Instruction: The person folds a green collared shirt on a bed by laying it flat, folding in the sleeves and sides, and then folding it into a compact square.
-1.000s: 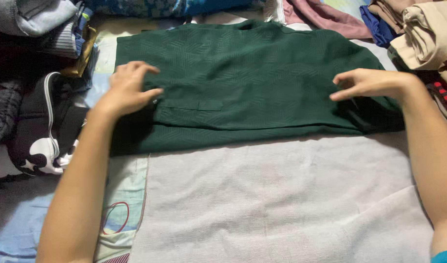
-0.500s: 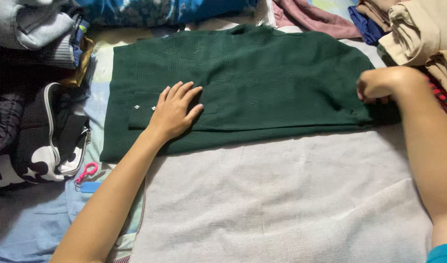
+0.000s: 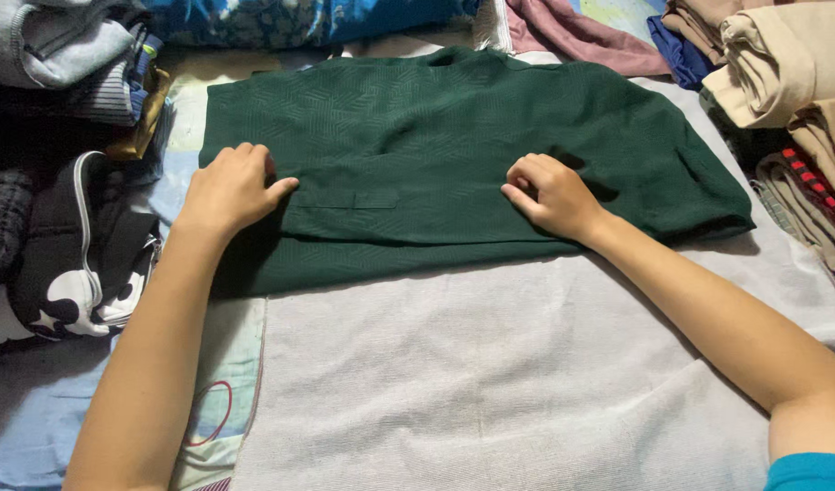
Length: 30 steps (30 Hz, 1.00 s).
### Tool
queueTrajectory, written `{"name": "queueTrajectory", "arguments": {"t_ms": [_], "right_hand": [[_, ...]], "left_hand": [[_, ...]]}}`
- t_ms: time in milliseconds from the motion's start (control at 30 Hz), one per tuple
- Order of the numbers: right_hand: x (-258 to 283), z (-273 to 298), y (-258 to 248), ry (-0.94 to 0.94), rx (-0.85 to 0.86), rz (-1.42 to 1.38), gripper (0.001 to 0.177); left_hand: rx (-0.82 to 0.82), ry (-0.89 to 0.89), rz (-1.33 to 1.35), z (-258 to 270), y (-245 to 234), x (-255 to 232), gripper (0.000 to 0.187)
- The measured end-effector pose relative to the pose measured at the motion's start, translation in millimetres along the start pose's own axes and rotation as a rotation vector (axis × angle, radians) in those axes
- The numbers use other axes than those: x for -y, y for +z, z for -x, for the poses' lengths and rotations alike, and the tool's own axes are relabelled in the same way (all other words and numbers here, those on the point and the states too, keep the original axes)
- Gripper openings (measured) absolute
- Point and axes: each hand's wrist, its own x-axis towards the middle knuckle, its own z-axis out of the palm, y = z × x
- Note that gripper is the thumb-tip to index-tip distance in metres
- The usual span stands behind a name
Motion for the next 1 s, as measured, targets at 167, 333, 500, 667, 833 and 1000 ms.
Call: {"name": "queueTrajectory", "arguments": {"t_ms": [167, 333, 500, 667, 833, 1000], "right_hand": [[-6, 2, 5, -0.022, -0.017, 0.039, 0.015], [-6, 2, 5, -0.007, -0.01, 0.059, 0.014], [-3, 1, 4, -0.013, -0.018, 0.049, 0.014], [13, -4, -7, -0.006, 0.009, 0.094, 0.014], [50, 1, 3, -0.062, 0.061, -0.119, 0.028], [62, 12, 1, -0.006, 0.216, -0.707, 0.028]], "left_hand": [[-0.071, -0.005, 0.049, -2, 3, 7, 0.05], [0.022, -0.004, 0.123, -1, -11, 5, 0.028], [0.037, -0.015, 0.12, 0, -39, -13, 0.025], [-0.083, -0.082, 0.191, 2, -70, -65, 0.028], [0.16, 0.147, 1.395, 10, -62, -125, 0.016], [0.471, 0.42, 1.69, 14, -19, -145, 0.019]]}}
